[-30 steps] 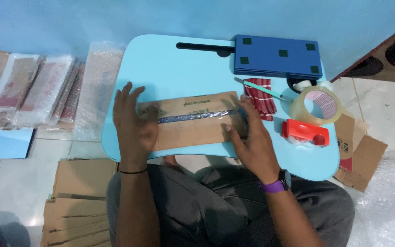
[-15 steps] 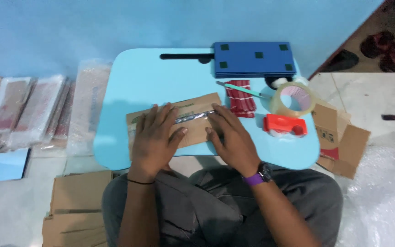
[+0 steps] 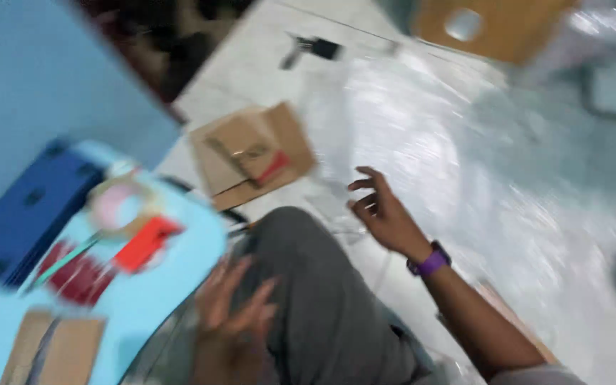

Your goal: A person prepares a package by folding cardboard, sealing it with adhesive tape, and wrapping it in protective bubble wrap.

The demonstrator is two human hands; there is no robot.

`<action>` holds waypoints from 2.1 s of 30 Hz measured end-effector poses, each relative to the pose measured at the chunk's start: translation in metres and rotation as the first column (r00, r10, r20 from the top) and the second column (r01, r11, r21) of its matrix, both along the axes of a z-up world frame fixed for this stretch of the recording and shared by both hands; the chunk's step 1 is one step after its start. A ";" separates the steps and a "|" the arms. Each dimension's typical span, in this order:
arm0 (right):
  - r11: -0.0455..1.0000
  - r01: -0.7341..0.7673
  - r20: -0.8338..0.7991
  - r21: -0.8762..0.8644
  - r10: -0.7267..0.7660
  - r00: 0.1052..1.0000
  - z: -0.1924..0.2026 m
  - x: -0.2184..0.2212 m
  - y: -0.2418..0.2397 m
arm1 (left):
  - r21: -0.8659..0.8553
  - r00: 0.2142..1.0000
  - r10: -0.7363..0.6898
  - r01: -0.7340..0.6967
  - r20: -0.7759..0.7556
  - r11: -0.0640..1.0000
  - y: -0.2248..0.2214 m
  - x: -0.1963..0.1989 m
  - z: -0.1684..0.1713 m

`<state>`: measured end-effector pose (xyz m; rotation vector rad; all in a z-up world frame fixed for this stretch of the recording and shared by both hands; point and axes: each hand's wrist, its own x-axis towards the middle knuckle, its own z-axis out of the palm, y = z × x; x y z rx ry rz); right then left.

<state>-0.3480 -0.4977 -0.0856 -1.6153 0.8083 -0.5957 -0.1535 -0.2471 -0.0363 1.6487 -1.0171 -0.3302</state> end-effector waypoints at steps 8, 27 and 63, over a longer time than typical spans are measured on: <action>0.844 0.519 -0.478 -0.138 -0.515 0.711 -0.110 -0.169 -0.059 | 0.681 0.780 -0.612 0.519 -0.132 0.516 -0.232 -0.128 -0.039; 0.835 0.549 -0.451 -0.036 -0.504 0.736 -0.069 -0.215 -0.053 | 0.751 0.847 -0.525 0.400 -0.084 0.525 -0.250 -0.168 -0.079; 0.459 0.019 0.424 0.888 -0.837 0.346 -0.028 -0.326 -0.125 | -0.196 -0.194 -0.023 0.972 -0.981 0.134 -0.272 -0.178 -0.165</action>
